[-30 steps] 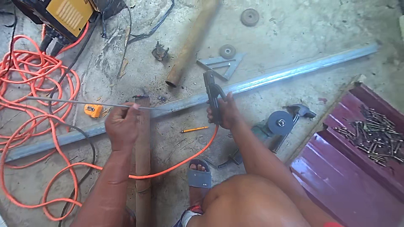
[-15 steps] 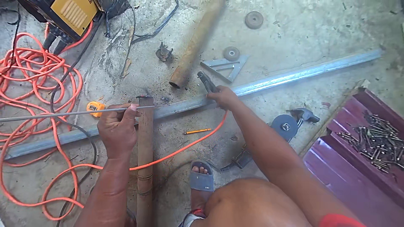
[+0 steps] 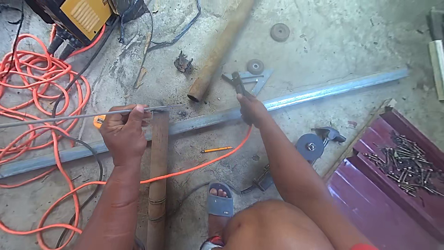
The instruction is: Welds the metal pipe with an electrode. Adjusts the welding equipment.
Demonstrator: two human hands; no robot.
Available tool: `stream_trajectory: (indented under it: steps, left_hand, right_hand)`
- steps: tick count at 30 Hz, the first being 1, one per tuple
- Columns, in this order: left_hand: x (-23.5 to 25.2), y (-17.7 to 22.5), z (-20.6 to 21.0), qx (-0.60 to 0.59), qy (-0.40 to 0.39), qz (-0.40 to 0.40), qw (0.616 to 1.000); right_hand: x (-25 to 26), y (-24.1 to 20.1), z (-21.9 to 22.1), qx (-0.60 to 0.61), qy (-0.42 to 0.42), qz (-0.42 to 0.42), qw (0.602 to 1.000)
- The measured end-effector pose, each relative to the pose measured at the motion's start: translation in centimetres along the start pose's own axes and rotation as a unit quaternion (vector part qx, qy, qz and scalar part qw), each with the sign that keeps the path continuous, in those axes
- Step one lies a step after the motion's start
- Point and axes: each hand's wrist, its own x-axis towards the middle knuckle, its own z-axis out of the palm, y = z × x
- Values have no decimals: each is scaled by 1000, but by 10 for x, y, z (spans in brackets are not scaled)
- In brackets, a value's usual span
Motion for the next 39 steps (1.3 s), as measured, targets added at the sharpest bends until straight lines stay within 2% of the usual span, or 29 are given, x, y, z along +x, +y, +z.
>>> stream_trajectory:
  steps: [2,5,7,10,13,15,19,22,24,26,30,32,36,39]
  left_hand:
    - [7,7,14,-33,-1,-39,999]
    - [16,13,34,-88,22,-114,989]
    - [21,17,43,-103,42,-150,982]
    - [25,20,50,-113,52,-157,980]
    - [28,20,53,-116,57,-149,980]
    - [32,20,57,-131,71,-158,976]
    - [39,21,74,-179,83,-199,960]
    - [37,12,87,-185,51,-193,962]
    - [34,4,97,-147,15,-142,979]
    - [33,-3,110,-109,0,-67,992]
    - [41,5,138,-115,58,-23,991]
    - [43,5,139,-63,62,9,996]
    - [19,2,137,41,0,-27,999]
    - [18,5,154,6,38,-42,998]
  right_hand:
    - [-9,8,-3,127,-49,23,990]
    - [-15,21,1,246,-140,-15,959]
    - [-16,24,5,227,-150,-51,961]
    - [-15,20,9,128,-84,-39,987]
    - [-16,17,7,130,-79,-40,988]
    - [-20,16,4,167,-118,-65,977]
    - [-29,13,4,261,-236,-109,930]
    - [-32,8,10,288,-279,-117,909]
    - [-35,4,15,275,-269,-119,915]
    - [-46,-1,23,254,-220,-108,936]
    - [-64,-10,45,192,-128,-74,970]
    - [-65,-10,50,195,-114,-63,972]
    - [-64,-14,51,191,-96,-74,974]
    - [-67,-9,61,103,-64,-93,988]
